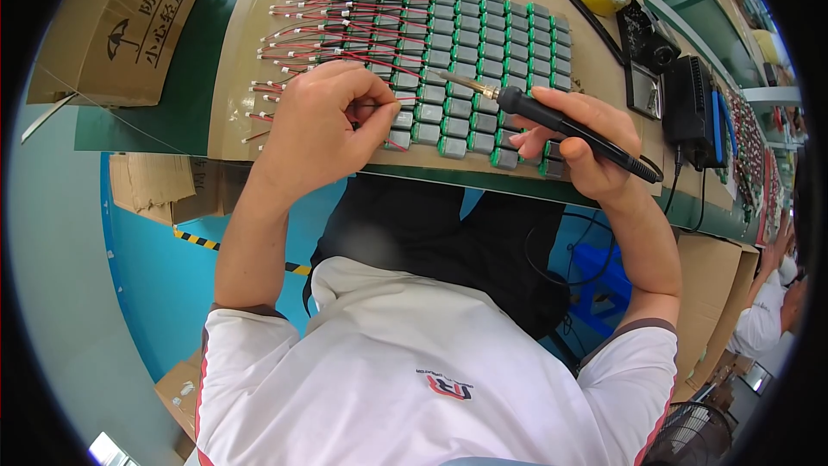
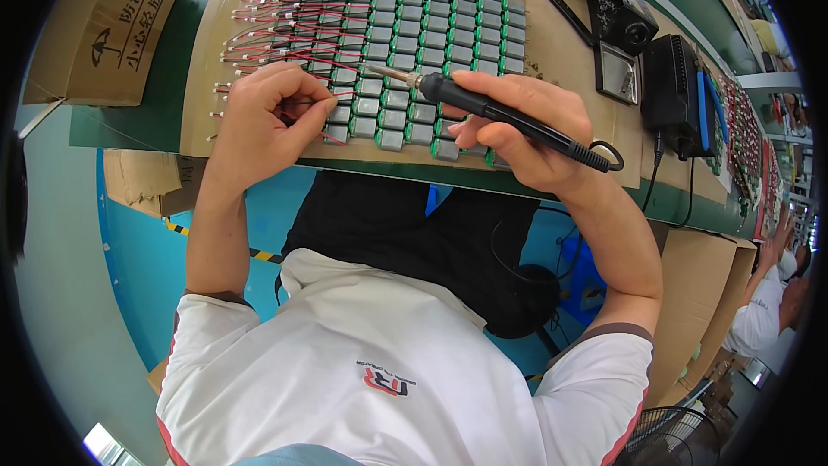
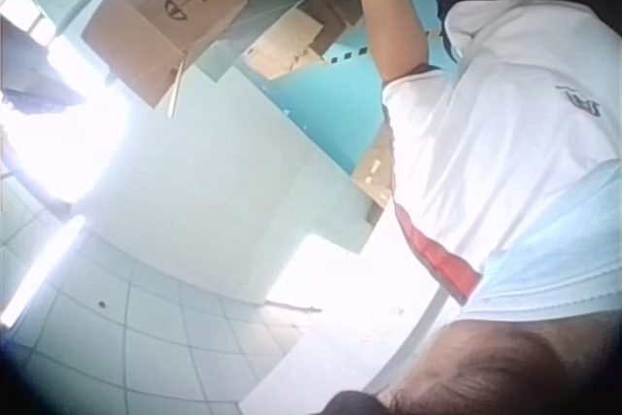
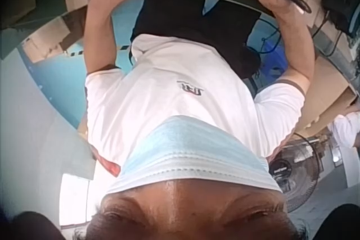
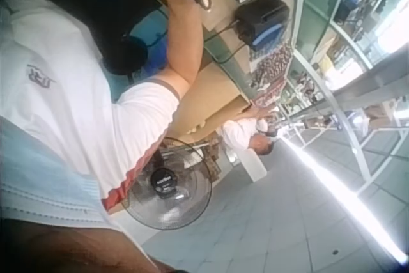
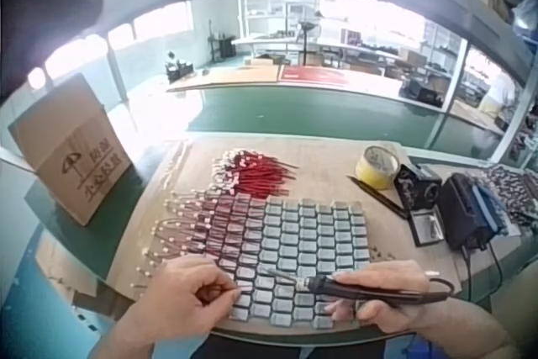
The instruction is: The person solders wire leads onto battery cells arranged in a grid on a workbench, repeatedly positioning each wire lead onto a cell and attaching it using a soldering iron.
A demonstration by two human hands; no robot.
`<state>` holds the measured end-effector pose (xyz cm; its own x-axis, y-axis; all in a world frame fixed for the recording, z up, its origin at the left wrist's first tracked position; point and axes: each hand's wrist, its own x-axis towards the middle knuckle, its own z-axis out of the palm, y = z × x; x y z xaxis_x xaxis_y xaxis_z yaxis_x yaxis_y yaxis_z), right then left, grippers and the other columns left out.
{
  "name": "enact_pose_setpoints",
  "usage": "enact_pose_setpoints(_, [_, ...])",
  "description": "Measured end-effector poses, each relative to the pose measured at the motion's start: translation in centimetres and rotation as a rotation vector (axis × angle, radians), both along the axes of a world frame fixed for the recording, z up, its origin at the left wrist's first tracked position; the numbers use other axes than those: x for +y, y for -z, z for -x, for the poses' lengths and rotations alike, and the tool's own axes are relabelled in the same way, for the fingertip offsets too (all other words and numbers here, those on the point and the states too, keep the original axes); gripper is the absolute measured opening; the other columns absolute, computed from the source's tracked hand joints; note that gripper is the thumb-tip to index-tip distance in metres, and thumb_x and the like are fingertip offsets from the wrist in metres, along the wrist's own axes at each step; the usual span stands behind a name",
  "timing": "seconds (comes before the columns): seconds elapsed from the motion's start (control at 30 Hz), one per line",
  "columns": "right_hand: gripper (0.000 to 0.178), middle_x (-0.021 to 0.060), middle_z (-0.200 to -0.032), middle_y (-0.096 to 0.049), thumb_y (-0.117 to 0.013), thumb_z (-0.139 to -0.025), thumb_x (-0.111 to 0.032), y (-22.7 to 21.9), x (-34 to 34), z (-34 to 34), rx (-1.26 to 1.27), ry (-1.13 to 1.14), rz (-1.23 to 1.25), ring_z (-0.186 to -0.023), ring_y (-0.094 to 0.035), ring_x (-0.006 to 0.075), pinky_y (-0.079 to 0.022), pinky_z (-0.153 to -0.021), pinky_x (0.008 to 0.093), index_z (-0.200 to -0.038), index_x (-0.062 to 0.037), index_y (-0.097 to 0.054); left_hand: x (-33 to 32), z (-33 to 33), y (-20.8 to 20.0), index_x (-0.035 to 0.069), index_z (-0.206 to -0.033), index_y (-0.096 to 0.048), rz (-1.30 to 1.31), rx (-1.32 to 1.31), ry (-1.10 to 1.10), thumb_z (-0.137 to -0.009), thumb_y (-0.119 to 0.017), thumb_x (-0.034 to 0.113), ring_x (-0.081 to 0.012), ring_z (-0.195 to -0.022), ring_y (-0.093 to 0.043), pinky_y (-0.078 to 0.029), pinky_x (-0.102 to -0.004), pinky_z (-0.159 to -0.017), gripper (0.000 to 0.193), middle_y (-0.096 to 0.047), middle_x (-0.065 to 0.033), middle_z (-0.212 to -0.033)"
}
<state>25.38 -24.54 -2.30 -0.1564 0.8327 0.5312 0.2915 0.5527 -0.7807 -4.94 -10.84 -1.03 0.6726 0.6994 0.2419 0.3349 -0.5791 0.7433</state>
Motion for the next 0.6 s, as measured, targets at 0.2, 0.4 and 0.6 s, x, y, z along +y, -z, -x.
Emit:
enact_pose_setpoints(0.2, [0.047,0.0227,-0.101,-0.075,-0.069,-0.109,-0.026,-0.6,0.2,-0.6,-0.066,-0.041,0.006,-0.087,-0.082,0.0278,-0.070,-0.079,0.0433,-0.135,0.0134,-0.067,0.0,0.0,-0.2,0.001,-0.087,-0.074,-0.002,0.003,0.007,-0.087,-0.081,0.004,-0.0190,-0.067,-0.066,-0.054,-0.0325,-0.062,0.007,-0.068,-0.0073,-0.077])
enact_pose_setpoints(0.4, [0.031,0.0192,-0.095,-0.077,-0.075,-0.095,-0.002,-1.0,0.1,0.0,-0.161,0.027,-0.052,-0.079,-0.081,0.0242,-0.064,-0.068,0.0311,-0.124,0.0096,-0.075,0.1,0.1,-0.4,-0.002,-0.091,-0.074,-0.014,0.039,0.030,-0.089,-0.080,0.002,-0.0142,-0.068,-0.065,-0.053,-0.0287,-0.062,0.008,-0.068,-0.0067,-0.081])
enact_pose_setpoints(0.6, [0.030,0.0190,-0.094,-0.077,-0.072,-0.097,-0.001,-0.9,0.1,0.1,-0.140,0.010,-0.031,-0.077,-0.081,0.0226,-0.064,-0.067,0.0302,-0.125,0.0103,-0.075,0.0,0.0,-1.4,0.002,-0.098,-0.074,0.046,0.033,0.037,-0.087,-0.082,0.006,-0.0200,-0.069,-0.066,-0.054,-0.0335,-0.064,0.014,-0.066,-0.0073,-0.077])
